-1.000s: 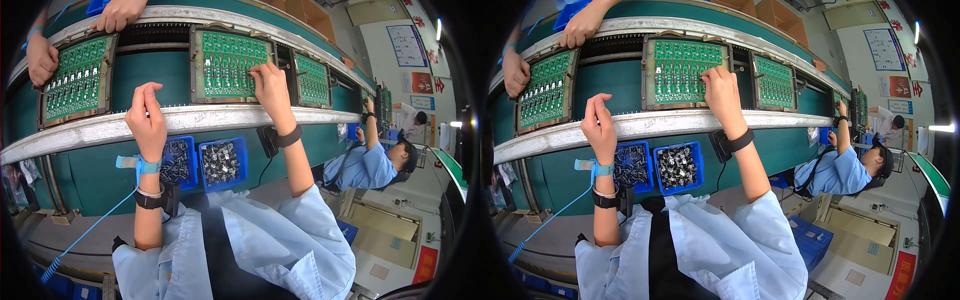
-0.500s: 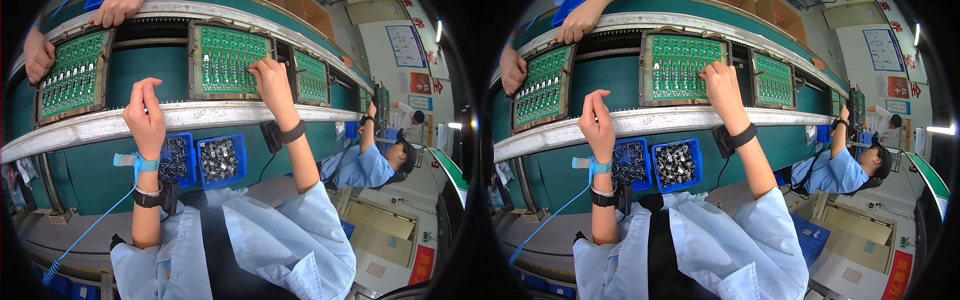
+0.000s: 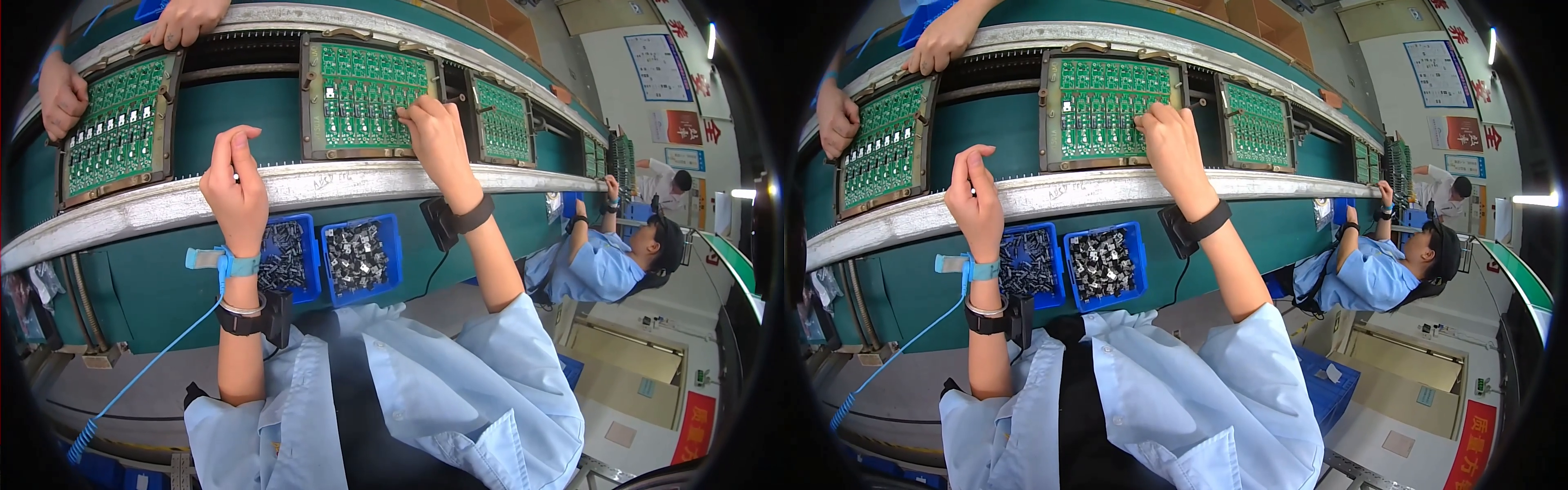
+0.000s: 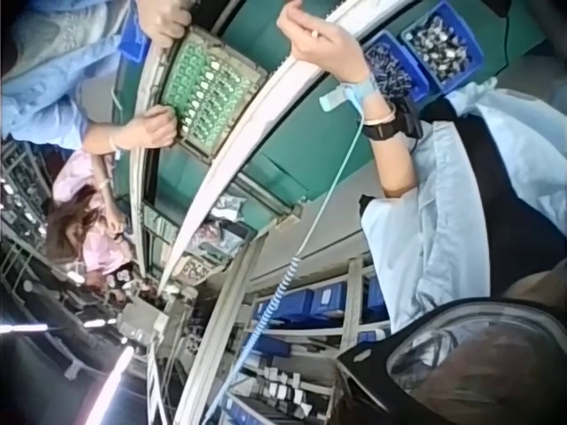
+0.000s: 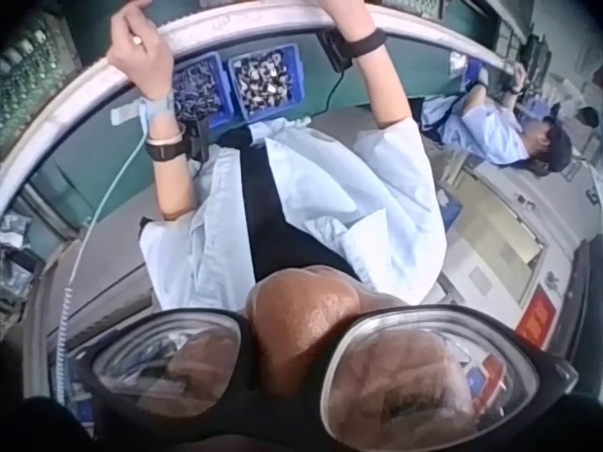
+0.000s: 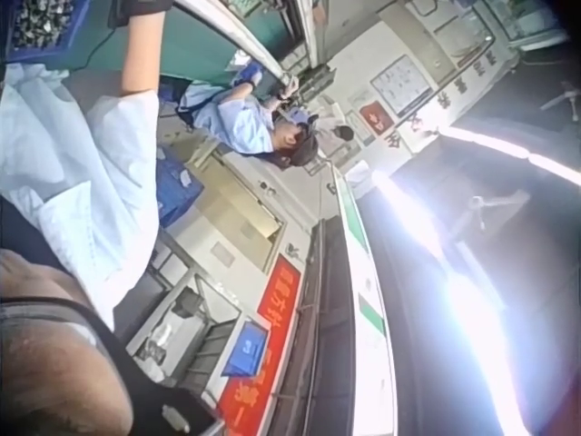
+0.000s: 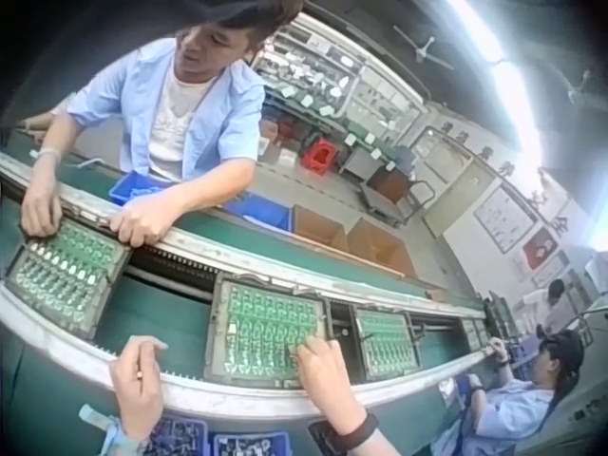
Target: The person picks up electronic components from a blue bin by hand and places them one at a time into the slots of a circuit board.
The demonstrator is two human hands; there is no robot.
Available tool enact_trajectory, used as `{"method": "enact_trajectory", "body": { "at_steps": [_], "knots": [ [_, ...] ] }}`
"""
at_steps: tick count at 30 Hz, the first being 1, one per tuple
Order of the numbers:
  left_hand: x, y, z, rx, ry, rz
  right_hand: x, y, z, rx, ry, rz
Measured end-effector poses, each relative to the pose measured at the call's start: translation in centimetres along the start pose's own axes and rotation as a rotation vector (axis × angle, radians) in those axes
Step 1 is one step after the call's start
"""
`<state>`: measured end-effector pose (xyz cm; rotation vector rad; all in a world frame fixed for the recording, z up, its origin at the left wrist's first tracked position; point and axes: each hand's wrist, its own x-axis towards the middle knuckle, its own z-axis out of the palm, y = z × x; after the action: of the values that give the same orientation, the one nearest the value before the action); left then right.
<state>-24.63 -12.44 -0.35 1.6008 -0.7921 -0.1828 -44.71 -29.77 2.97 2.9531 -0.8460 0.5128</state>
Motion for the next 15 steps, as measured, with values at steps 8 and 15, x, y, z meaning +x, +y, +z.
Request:
{"method": "enact_trajectory", "body": {
  "at_steps": [8,15],
  "knots": [
    [0.0,-0.1,-0.1,-0.109,-0.006,-0.043,-1.6,-0.9,-1.6,-0.01,-0.176,0.084],
    [-2.3,3.5,-1.3,-0.894,-0.272,-0.588,-2.9,-1.1,-1.5,0.158,-0.061,0.19]
  ]
}}
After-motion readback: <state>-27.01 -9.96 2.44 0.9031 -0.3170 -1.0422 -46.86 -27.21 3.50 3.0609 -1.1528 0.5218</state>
